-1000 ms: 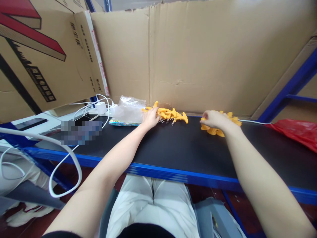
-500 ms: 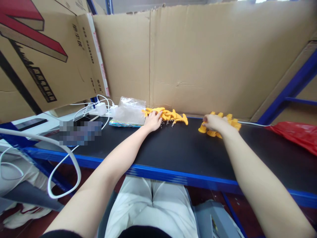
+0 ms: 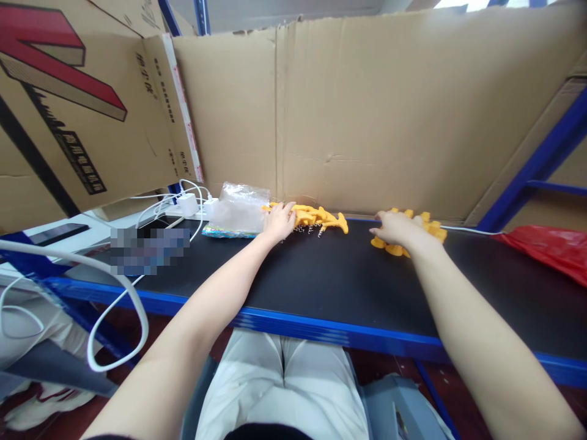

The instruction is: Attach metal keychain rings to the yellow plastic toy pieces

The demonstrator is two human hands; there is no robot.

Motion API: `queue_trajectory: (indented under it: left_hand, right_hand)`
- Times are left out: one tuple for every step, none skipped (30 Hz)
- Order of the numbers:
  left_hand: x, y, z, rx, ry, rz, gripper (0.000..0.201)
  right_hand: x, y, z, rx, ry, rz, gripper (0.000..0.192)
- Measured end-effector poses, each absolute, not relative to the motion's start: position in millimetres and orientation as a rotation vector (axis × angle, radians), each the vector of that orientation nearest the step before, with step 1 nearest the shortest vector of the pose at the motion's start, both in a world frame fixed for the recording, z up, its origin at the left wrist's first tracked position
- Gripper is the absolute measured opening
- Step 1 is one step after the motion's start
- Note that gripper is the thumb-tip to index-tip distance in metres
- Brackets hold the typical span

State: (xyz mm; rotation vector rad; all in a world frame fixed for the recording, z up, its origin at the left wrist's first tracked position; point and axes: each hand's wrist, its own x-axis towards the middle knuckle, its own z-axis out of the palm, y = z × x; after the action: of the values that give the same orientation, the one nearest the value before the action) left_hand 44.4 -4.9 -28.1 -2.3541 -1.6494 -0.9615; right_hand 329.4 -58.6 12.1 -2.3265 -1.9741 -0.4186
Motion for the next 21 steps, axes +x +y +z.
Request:
queue_trajectory:
  left_hand:
    - [43,-5,-27,-2.338,-1.634,-0.983,0.042]
    - [42,-5,-26,-2.330,-1.621,-0.988,0.040]
    - [42,-4,-25,-2.328,-1.613,-0.984,0.038]
    - [41,-4,-25,-2.334,-1.610,-0.974,0.037]
    - [40,-3,-25,-2.349,-1.608,-0.961,0.035]
    - [40,-2,-25,-2.374,-1.604,-0.948,0.034]
    - [40,-1,-26,-2.402,-1.597,-0.938,0.033]
    - [40,0,-26,-2.427,-1.592,-0.931,0.032]
    - [40,0,-26,-2.457,-1.585,-0.916,0.031]
    - [40,-1,-25,-2.487,-1.583,-0.892,0.030]
    - [40,-3,-23,-2.515,-1.582,-0.860,0.029]
    - [40,-6,-21,-2.543,-1.578,-0.817,0.028]
    - [40,-10,-18,-2.573,-1.571,-0.764,0.027]
    - [41,-14,-15,-2.599,-1.552,-0.712,0.026]
    - [41,-19,-11,-2.627,-1.522,-0.654,0.025]
    - [41,-23,-7,-2.662,-1.490,-0.596,0.023]
    - [42,-27,-3,-2.699,-1.469,-0.546,0.022]
    - [43,-31,0,-2.746,-1.461,-0.481,0.021]
    - [44,-34,3,-2.793,-1.464,-0.405,0.020]
    - [46,-37,4,-2.836,-1.473,-0.315,0.021]
    - [47,-39,5,-2.868,-1.480,-0.218,0.022]
  right_hand:
    - [330,-58,12,-2.318,-1.981,-0.424,0.037]
    - [330,-58,11,-2.321,-1.983,-0.423,0.038]
    - [330,-58,11,-2.329,-1.981,-0.418,0.038]
    - [330,-58,12,-2.341,-1.974,-0.412,0.038]
    - [330,-58,12,-2.351,-1.965,-0.408,0.037]
    - [331,-58,12,-2.360,-1.956,-0.404,0.036]
    - [331,-57,12,-2.369,-1.948,-0.402,0.034]
    - [332,-57,12,-2.375,-1.943,-0.403,0.033]
    - [332,-56,12,-2.378,-1.940,-0.407,0.032]
    - [332,-56,12,-2.379,-1.941,-0.413,0.031]
    - [332,-56,12,-2.383,-1.941,-0.418,0.030]
    - [332,-56,12,-2.393,-1.940,-0.420,0.029]
    - [331,-56,13,-2.407,-1.936,-0.414,0.028]
    - [331,-57,13,-2.421,-1.933,-0.400,0.028]
    - [330,-58,14,-2.435,-1.928,-0.382,0.027]
    - [329,-59,14,-2.446,-1.923,-0.363,0.027]
    - [329,-59,14,-2.454,-1.919,-0.345,0.027]
    - [329,-60,14,-2.462,-1.915,-0.329,0.026]
    - [330,-59,14,-2.468,-1.911,-0.317,0.025]
    - [331,-58,12,-2.470,-1.905,-0.309,0.024]
    - [333,-57,11,-2.458,-1.897,-0.305,0.023]
